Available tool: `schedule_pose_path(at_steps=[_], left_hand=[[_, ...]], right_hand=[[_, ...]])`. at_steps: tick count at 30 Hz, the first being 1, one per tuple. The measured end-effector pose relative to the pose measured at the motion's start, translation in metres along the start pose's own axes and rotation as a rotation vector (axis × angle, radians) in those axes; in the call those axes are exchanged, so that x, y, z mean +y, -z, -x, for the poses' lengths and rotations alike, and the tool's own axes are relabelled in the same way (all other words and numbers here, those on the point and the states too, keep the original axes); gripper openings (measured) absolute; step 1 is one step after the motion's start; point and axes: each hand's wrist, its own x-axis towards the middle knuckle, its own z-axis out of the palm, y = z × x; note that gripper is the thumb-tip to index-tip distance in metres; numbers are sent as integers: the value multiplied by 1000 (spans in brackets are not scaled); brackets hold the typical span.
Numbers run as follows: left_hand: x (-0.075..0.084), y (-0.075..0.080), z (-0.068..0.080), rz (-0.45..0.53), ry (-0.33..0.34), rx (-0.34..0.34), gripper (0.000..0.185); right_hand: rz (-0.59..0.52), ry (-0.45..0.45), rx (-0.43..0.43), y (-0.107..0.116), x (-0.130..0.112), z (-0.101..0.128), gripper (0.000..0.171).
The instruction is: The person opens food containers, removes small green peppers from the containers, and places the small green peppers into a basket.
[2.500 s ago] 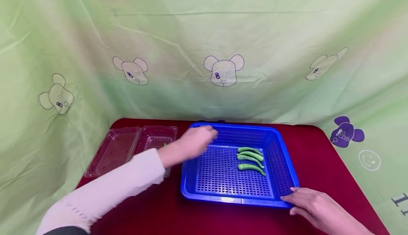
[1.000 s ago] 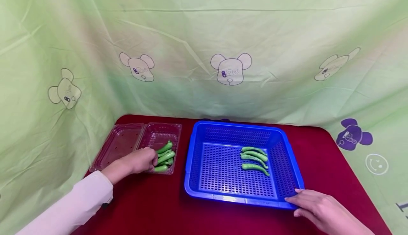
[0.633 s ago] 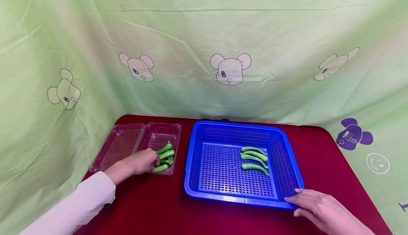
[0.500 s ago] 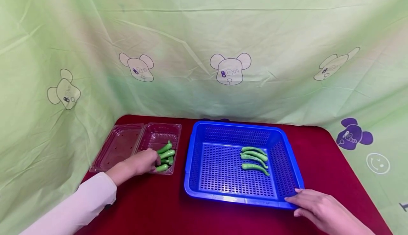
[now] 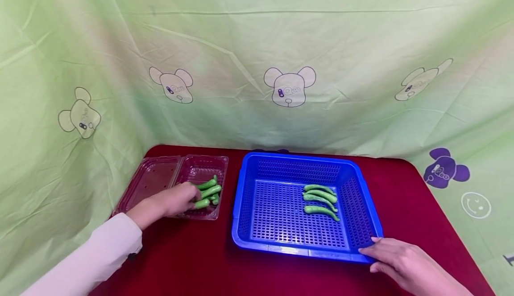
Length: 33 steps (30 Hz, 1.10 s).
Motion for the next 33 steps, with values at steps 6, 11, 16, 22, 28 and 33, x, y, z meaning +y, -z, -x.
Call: schedule_pose_path(at_steps=[6,11,16,22,28,33], left_hand=[[12,32,-17,-53,-33,119,6],[42,57,-50,-57,-58,189,13],[86,77,-90,-115,-124,211,19],[141,72,-135,-178,-228,154,14],[183,56,-169,-230,-289,77,30],[210,39,-189,-204,-319,37,32]], right_hand=[[-3,-1,-7,1,0,1,31],[-20,-12,-32,2,0,3,31],[-16,-63,-77,4,-3,3,32],[-16,-69,-74,4,-6,0,32],[3,-95,-103,6,-9,-1,31],[-9,-76,-89,6,-7,-2,31]])
